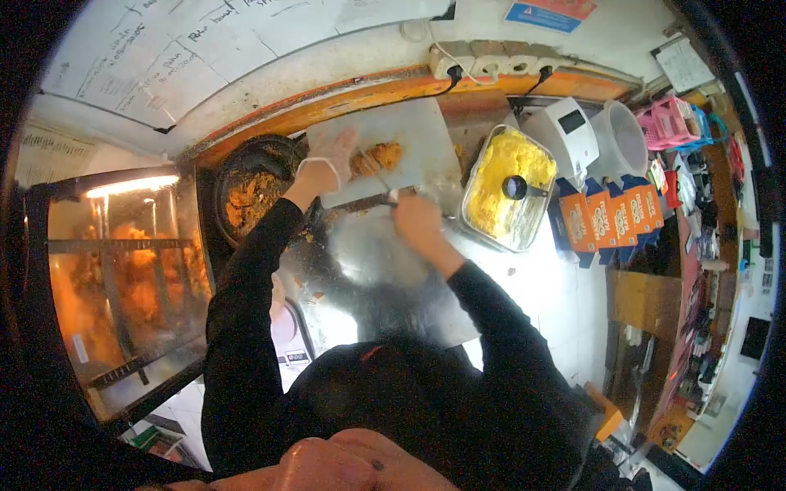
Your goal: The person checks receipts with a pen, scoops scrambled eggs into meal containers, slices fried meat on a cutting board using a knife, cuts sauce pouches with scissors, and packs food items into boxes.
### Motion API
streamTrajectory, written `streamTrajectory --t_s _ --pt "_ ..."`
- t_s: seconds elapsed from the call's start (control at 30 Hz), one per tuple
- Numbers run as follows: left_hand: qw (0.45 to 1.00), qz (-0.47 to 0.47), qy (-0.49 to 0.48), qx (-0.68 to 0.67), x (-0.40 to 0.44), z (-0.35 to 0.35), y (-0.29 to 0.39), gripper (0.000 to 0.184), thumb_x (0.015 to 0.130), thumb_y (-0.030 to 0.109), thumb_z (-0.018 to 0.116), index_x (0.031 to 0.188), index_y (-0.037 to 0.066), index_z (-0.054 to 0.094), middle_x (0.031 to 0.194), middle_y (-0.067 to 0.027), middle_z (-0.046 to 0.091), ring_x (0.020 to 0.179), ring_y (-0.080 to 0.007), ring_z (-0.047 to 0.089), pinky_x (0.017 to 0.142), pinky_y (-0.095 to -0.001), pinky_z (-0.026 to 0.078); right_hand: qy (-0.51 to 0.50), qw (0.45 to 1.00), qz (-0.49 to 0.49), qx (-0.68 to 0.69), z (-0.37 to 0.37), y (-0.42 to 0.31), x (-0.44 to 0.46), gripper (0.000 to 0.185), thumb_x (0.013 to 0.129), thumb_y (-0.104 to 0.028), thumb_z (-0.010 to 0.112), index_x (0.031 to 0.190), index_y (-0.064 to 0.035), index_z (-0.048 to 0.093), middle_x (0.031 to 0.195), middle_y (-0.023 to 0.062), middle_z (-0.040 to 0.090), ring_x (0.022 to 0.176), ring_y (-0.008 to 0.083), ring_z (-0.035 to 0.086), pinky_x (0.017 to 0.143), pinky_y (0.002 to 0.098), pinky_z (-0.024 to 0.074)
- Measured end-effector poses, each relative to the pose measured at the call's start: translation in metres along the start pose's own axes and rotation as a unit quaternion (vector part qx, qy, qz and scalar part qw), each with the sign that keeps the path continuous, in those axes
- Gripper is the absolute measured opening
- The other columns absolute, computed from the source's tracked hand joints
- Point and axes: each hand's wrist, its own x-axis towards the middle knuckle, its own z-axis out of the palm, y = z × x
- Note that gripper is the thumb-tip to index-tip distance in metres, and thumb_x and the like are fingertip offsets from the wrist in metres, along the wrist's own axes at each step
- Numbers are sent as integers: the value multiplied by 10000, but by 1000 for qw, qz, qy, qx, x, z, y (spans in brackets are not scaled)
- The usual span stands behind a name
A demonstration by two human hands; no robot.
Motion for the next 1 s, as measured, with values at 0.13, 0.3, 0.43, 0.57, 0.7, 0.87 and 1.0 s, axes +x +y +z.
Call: streamTrajectory --t_s 0.13,0.3,0.43,0.57,0.7,0.87,1.0 --pt "992 20 96 -83 29 31 21 659 873 253 483 1450 36 249 1517 -135 250 1409 -244 225 1146 -416 171 -44 997 45 -43 3 27 3 191 862 -170 500 962 -39 597 800 153 685 750 315 686 648 438 532" --pt "988 15 106 -115 54 70 26 633 852 255 505 1417 33 327 1499 -144 290 1387 -246 267 1141 -383 183 -18 999 37 -20 58 42 14 173 846 -163 521 942 -48 606 796 160 684 732 316 684 653 435 530" --pt "996 42 70 -47 53 39 9 648 844 242 509 1427 35 318 1512 -142 264 1389 -251 269 1146 -380 173 -6 1000 23 3 36 34 21 173 839 -174 537 909 -37 614 793 158 681 732 309 681 644 424 529" --pt "976 94 162 -106 50 30 11 650 847 208 475 1443 33 284 1526 -141 232 1407 -246 239 1151 -406 157 7 998 58 -7 1 35 0 182 832 -193 559 905 -38 622 800 149 682 753 289 684 641 412 529" --pt "985 85 132 -78 72 53 25 613 860 205 432 1434 29 304 1522 -144 244 1410 -248 232 1151 -432 144 -9 998 58 -38 32 44 11 206 836 -230 580 929 -53 632 824 151 683 771 281 685 657 403 529" --pt "994 57 85 25 72 24 33 599 890 270 433 1426 25 322 1509 -135 279 1393 -242 268 1143 -449 143 -30 996 77 20 42 49 22 245 850 -272 585 966 -60 625 852 126 690 790 306 682 700 430 526" --pt "912 -195 226 -282 56 25 63 694 867 457 472 1438 88 328 1510 -214 214 1404 -352 181 1113 -559 106 -6 991 122 46 7 48 -5 285 846 -304 594 993 -61 614 859 127 690 802 316 681 694 437 529"
